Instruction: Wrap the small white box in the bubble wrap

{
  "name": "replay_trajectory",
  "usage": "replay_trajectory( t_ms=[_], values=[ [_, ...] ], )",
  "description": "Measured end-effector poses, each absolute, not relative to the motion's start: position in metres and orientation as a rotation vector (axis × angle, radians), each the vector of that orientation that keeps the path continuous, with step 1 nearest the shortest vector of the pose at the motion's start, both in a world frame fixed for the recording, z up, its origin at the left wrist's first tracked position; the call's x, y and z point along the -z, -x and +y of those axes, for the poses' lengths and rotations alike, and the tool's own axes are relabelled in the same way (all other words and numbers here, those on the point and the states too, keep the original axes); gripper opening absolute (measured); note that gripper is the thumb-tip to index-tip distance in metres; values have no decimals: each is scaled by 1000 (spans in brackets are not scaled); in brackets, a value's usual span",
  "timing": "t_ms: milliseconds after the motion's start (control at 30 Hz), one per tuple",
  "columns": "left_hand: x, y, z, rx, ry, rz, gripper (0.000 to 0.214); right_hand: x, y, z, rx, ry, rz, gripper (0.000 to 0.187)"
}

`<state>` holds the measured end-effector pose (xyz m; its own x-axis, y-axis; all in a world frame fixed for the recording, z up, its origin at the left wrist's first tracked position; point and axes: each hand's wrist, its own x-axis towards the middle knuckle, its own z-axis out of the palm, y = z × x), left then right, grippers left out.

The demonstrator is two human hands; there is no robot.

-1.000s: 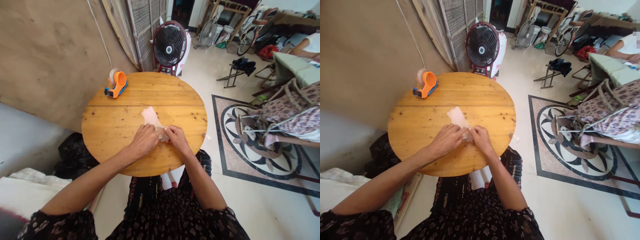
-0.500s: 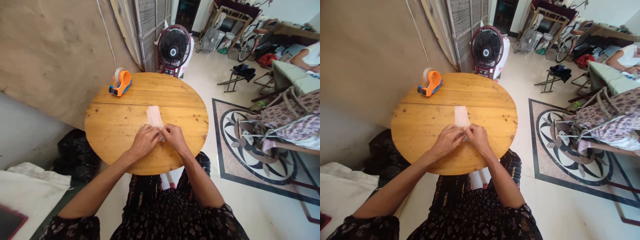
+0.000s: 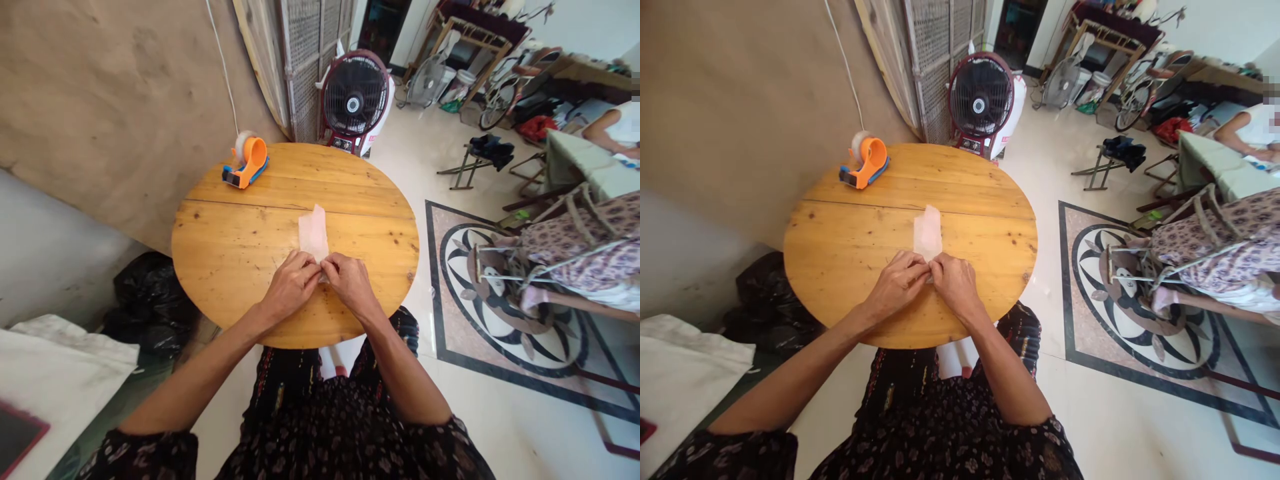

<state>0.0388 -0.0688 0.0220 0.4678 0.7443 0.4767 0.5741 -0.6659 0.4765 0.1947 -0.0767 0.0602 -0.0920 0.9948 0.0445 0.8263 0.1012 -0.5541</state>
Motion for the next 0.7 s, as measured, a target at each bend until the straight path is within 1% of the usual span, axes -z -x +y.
replay_trajectory(
  t_ms=[133, 233, 367, 567, 700],
  values=[
    [-20, -37, -71, -1103, -2359, 1107, 8, -59, -196, -82, -600, 1711, -2009, 26],
    [-18, -35, -71, -1158, -2329, 1078, 10, -59, -198, -85, -617, 1631, -2048, 25],
    [-18, -30, -69, -1149, -2325, 1004, 16, -57, -204, -85, -677, 1533, -2088, 25],
    [-21, -26, -66, -1062, -2431, 977, 18, -47, -214, -79, -847, 1424, -2016, 23],
    [-22, -26, -67, -1087, -2356, 982, 14, -46, -212, -80, -792, 1437, -2044, 20]
  ],
)
